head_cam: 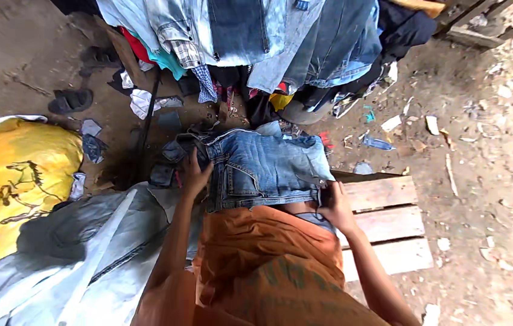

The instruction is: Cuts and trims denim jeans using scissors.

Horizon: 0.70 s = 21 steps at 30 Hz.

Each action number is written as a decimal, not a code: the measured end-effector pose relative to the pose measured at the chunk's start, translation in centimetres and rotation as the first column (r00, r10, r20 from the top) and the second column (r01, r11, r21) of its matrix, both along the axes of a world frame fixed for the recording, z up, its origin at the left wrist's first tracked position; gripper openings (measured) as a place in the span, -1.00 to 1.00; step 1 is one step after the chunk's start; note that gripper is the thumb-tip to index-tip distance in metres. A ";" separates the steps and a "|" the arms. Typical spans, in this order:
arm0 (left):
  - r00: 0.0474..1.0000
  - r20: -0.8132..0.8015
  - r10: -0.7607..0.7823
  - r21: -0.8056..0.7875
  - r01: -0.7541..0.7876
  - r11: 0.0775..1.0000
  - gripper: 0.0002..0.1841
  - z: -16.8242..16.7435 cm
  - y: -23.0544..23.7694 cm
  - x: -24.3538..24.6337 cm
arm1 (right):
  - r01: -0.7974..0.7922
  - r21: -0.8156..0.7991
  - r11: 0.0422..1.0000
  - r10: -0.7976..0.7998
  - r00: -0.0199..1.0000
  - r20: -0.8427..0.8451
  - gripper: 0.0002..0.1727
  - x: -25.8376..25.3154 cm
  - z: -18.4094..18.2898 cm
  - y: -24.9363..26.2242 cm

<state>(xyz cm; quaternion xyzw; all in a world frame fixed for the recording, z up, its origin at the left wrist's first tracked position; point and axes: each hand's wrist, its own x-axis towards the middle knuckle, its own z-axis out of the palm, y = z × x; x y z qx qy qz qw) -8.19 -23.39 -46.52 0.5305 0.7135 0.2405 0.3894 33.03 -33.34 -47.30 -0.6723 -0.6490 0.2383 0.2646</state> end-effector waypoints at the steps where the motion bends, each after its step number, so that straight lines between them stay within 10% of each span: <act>1: 0.987 -0.083 -0.139 -0.007 0.139 0.990 -0.14 -0.3 -2.1 -0.2 | 0.020 0.026 0.999 -0.020 1.000 0.004 -0.27 -0.1 -0.2 0.0; 6: 0.791 -0.114 -0.601 -0.085 0.595 0.799 0.19 0.4 -8.5 -0.3 | 0.221 0.085 0.972 -0.215 0.974 -0.072 -0.54 -0.3 -0.5 1.3; 9: 0.887 -0.090 -0.453 0.311 0.457 0.833 -0.29 -1.6 -7.5 0.0 | 0.294 0.062 0.954 -0.269 0.928 -0.259 -0.62 0.8 -0.1 3.7; 12: 0.930 -0.081 -0.359 0.358 0.363 0.860 -0.76 -0.4 -3.3 2.0 | 0.356 0.084 0.931 -0.257 0.800 -0.541 -0.72 2.3 1.7 6.3; 21: 0.983 0.052 -0.177 0.469 0.133 0.873 -0.58 15.2 14.2 7.2 | 0.291 0.224 0.930 -0.104 0.794 -0.599 -0.71 5.5 10.9 12.5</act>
